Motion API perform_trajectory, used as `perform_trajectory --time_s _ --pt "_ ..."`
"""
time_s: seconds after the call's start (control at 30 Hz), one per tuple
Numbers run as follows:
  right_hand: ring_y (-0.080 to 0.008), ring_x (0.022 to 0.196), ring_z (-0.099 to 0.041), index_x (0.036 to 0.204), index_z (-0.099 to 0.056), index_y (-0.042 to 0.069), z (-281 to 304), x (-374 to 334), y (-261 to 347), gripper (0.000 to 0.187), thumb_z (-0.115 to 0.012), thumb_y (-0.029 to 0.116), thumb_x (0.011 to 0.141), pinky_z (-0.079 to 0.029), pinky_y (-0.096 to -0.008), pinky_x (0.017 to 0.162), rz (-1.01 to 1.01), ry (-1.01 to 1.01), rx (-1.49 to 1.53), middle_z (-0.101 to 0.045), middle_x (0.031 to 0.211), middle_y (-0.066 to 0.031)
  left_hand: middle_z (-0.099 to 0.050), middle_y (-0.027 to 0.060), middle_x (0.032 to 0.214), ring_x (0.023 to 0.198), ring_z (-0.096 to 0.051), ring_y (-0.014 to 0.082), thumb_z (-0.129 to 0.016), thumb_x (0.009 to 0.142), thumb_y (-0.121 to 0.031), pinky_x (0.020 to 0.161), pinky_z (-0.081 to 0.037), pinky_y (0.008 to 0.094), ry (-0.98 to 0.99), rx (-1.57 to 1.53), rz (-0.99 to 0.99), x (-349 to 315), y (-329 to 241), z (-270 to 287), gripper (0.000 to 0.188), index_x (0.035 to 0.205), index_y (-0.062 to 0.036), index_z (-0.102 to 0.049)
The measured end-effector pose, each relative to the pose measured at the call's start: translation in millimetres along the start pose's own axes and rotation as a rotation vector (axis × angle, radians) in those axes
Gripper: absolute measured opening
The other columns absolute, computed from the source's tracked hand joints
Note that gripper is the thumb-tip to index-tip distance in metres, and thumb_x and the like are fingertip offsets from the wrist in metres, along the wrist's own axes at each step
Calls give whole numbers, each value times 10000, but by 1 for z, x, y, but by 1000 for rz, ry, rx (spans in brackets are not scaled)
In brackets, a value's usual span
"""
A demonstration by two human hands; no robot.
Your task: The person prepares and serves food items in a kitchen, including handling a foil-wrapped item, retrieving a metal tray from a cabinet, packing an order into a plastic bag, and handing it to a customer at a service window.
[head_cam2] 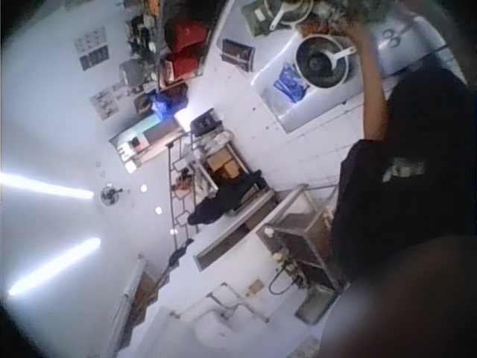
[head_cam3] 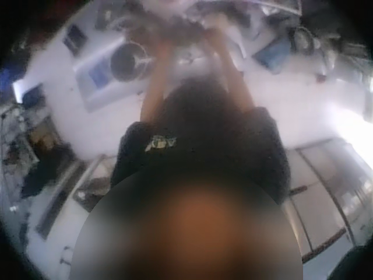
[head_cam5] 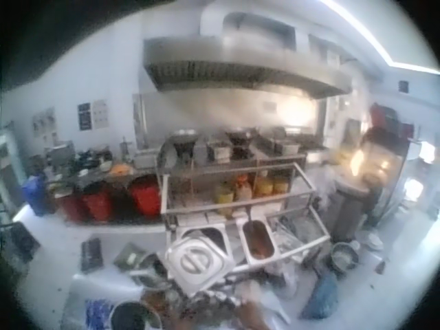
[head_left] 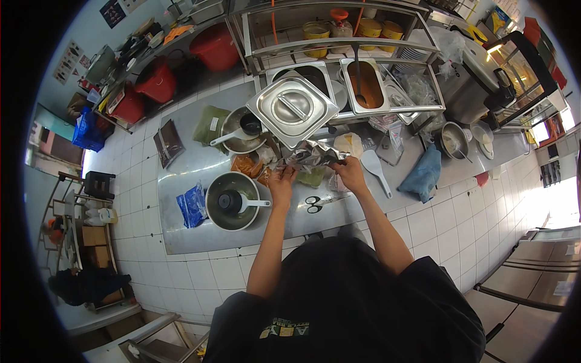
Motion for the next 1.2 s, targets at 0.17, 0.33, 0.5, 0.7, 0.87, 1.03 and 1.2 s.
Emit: perform_trajectory --time_s 0.17,0.33,0.5,0.7,0.87,1.03,1.2 --pt "-92 677 -564 915 -665 -10 -9 3 -1 164 -676 89 785 -425 -260 595 76 87 47 -660 792 -46 -626 80 992 920 -615 173 -498 931 -17 887 -517 308 -6 95 24 3 0 2 139 1027 28 -589" --pt "-138 713 -585 938 -674 -19 -19 6 16 236 -697 99 736 -451 -308 675 167 73 315 -670 798 -101 -627 77 996 927 -617 175 -488 938 -27 882 -517 306 -5 82 20 0 6 -1 146 1030 14 -593" --pt "-150 757 -605 982 -660 13 -17 13 36 263 -686 55 724 -463 -308 694 303 10 249 -679 838 -85 -632 72 1008 934 -618 172 -499 940 -47 875 -519 307 3 64 -5 2 5 -1 149 1038 11 -596" --pt "-163 825 -610 998 -641 4 -24 22 24 274 -648 -7 724 -468 -311 747 253 3 172 -673 898 -74 -638 69 991 923 -619 168 -528 933 -68 865 -529 307 -80 32 16 0 6 3 146 1022 17 -607" --pt "-149 811 -610 988 -649 5 -29 20 17 266 -617 -42 728 -471 -302 735 247 8 163 -676 886 -57 -635 71 1000 919 -614 162 -535 930 -72 869 -533 309 -104 22 -10 -5 7 7 157 1031 25 -606" --pt "-133 759 -608 969 -657 -1 -25 18 21 222 -631 -12 749 -473 -294 695 307 -17 114 -680 853 -34 -629 64 1025 934 -609 161 -541 928 -72 869 -533 309 -76 -66 -66 -12 1 -1 158 1048 8 -605" --pt "-180 803 -617 944 -669 18 -28 18 22 190 -637 37 758 -470 -300 722 187 140 209 -670 859 -72 -617 59 1075 968 -601 158 -534 924 -52 874 -527 303 -53 -56 -118 -10 10 5 164 1077 -25 -587"
Point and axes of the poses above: each hand's wrist, its own x-axis towards the middle knuckle, its own z-axis out of the back of the hand, y = z × x, the point moved 9 cm from there along x, towards the middle knuckle
